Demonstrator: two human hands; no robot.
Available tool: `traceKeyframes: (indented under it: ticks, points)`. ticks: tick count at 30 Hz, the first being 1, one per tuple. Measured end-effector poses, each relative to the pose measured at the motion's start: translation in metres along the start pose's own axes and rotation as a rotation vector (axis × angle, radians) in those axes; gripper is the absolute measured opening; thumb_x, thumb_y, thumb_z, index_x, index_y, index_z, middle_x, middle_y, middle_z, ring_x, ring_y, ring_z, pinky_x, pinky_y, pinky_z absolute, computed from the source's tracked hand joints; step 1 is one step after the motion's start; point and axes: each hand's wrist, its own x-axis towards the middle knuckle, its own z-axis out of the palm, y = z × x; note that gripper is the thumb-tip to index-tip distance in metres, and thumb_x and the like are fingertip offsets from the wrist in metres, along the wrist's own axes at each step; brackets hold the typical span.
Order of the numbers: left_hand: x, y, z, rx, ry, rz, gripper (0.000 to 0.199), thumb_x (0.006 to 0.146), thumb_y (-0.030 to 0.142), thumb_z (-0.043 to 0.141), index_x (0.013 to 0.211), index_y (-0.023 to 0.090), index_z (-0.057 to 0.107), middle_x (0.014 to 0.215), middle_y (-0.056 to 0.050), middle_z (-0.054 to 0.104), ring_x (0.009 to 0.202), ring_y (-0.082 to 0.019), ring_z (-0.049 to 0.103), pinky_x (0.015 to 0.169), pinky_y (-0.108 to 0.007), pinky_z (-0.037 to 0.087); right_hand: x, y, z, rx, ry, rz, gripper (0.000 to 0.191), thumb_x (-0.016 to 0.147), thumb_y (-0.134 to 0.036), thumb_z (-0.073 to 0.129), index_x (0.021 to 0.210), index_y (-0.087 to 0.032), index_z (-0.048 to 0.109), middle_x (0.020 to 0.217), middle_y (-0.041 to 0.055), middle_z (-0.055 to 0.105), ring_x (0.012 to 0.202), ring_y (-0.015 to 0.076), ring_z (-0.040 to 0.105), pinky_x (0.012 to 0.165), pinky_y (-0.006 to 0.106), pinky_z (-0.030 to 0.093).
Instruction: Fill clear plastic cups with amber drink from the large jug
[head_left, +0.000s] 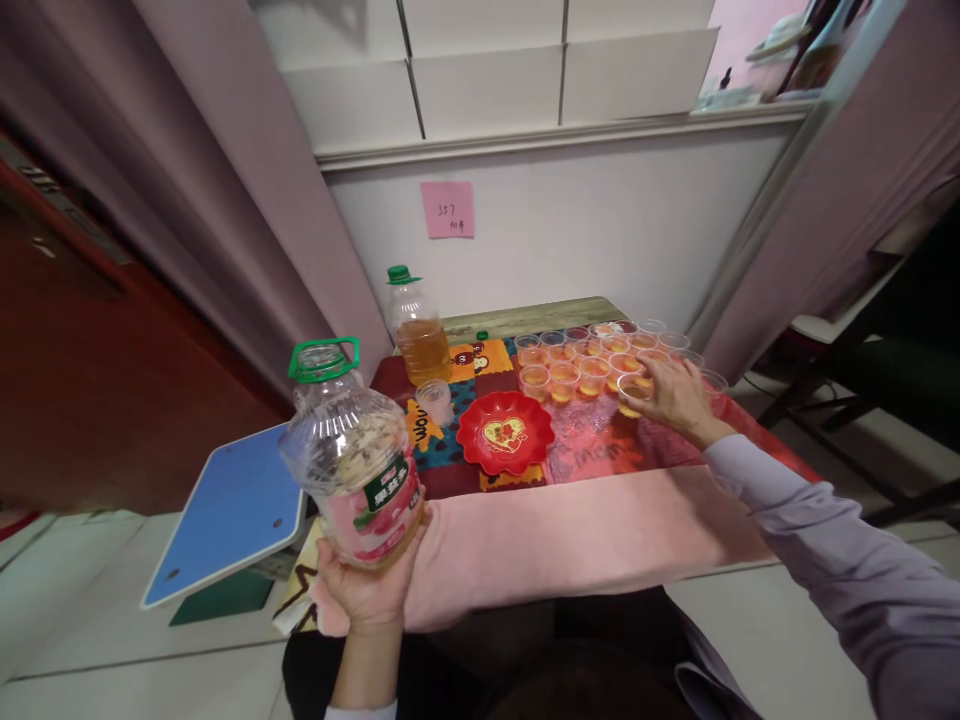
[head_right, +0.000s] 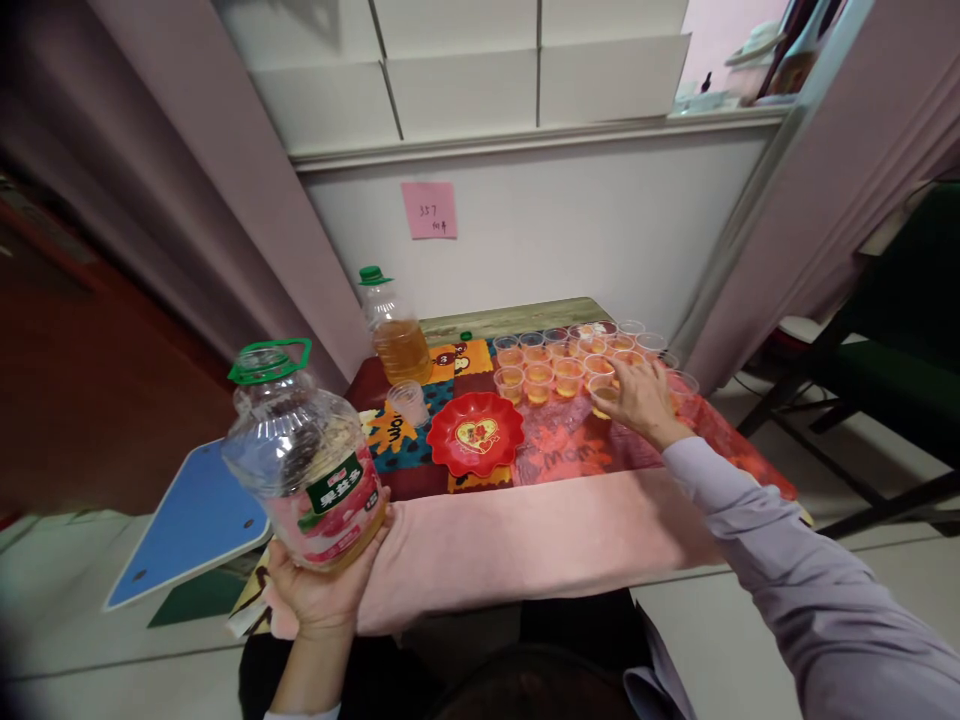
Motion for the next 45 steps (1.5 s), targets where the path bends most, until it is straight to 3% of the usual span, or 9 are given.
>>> traceKeyframes:
  ticks: [11,18,21,25,28,32,35,39,45]
  points:
    - [-0.001,0.000,-0.001,-0.024,0.014,-0.004,0.092,0.083,0.068,0.066,0.166,0.039,0.039,0.168,-0.015,0.048,0.149,-0.051,0.048,0.109,-0.075,0.046,-0.005,0.006,0.018,-0.044,0.000,0.032,0.068,0.092,-0.060,0.055,0.138,-0.011,0.065,0.126,0.0231,0.076,0.128,0.0403,0.062,0.120,0.065,0.026]
    - [-0.003,0.000,-0.003,0.011,0.077,-0.022,0.091,0.081,0.067,0.066,0.162,0.033,0.044,0.166,-0.019,0.050,0.152,-0.051,0.044,0.111,-0.075,0.044,-0.004,-0.005,-0.001,-0.030,0.049,-0.012,0.068,0.095,-0.061,0.056,0.140,-0.010,0.064,0.131,0.0262,0.073,0.135,0.0457,0.057,0.120,0.074,0.024]
    - [-0.005,-0.001,-0.003,0.020,0.129,-0.027,0.089,0.083,0.067,0.065,0.161,0.030,0.046,0.165,-0.021,0.050,0.154,-0.052,0.041,0.113,-0.075,0.042,0.010,-0.045,-0.023,0.111,0.138,-0.116,0.061,0.100,-0.060,0.054,0.134,-0.012,0.070,0.131,0.0254,0.073,0.129,0.0434,0.062,0.119,0.066,0.034]
    - [-0.007,-0.001,-0.005,-0.015,0.192,-0.026,0.085,0.085,0.067,0.064,0.159,0.028,0.049,0.163,-0.021,0.052,0.154,-0.052,0.040,0.113,-0.074,0.042,0.033,-0.146,-0.049,0.423,0.082,-0.298,0.038,0.106,-0.050,0.053,0.115,-0.024,0.079,0.119,0.0137,0.078,0.110,0.0314,0.072,0.098,0.044,0.055]
    - [-0.008,-0.001,-0.002,-0.019,0.213,-0.021,0.082,0.086,0.066,0.064,0.157,0.027,0.052,0.159,-0.022,0.056,0.152,-0.053,0.044,0.111,-0.075,0.044,0.052,-0.229,-0.048,0.456,-0.104,-0.479,0.033,0.109,-0.037,0.050,0.116,-0.023,0.080,0.114,0.0103,0.079,0.106,0.0255,0.074,0.094,0.036,0.056]
    - [-0.010,-0.002,0.007,0.001,0.255,-0.035,0.080,0.086,0.069,0.062,0.152,0.026,0.058,0.151,-0.020,0.063,0.145,-0.051,0.053,0.107,-0.070,0.049,0.075,-0.307,-0.027,0.263,-0.377,-0.620,0.038,0.108,-0.029,0.053,0.140,-0.020,0.070,0.139,0.0151,0.070,0.118,0.0270,0.073,0.094,0.034,0.057]
    - [-0.011,-0.003,0.011,-0.012,0.280,-0.027,0.076,0.086,0.071,0.063,0.148,0.027,0.062,0.146,-0.019,0.067,0.142,-0.049,0.056,0.105,-0.069,0.051,0.085,-0.336,-0.010,0.204,-0.438,-0.637,0.037,0.104,-0.020,0.055,0.135,-0.014,0.073,0.133,0.0203,0.073,0.110,0.0301,0.076,0.087,0.036,0.059]
    - [-0.013,-0.004,0.015,0.012,0.294,-0.028,0.073,0.086,0.072,0.062,0.143,0.027,0.065,0.145,-0.019,0.067,0.143,-0.049,0.055,0.106,-0.068,0.050,0.089,-0.345,0.003,0.179,-0.469,-0.667,0.032,0.104,-0.016,0.051,0.120,-0.010,0.079,0.122,0.0232,0.078,0.108,0.0308,0.077,0.089,0.037,0.059]
    - [-0.013,-0.007,0.022,0.029,0.321,0.002,0.075,0.088,0.076,0.058,0.139,0.021,0.067,0.142,-0.021,0.068,0.137,-0.049,0.060,0.105,-0.066,0.050,0.090,-0.337,0.011,0.211,-0.430,-0.671,0.039,0.107,-0.017,0.047,0.138,-0.012,0.070,0.134,0.0213,0.074,0.118,0.0279,0.073,0.098,0.036,0.055]
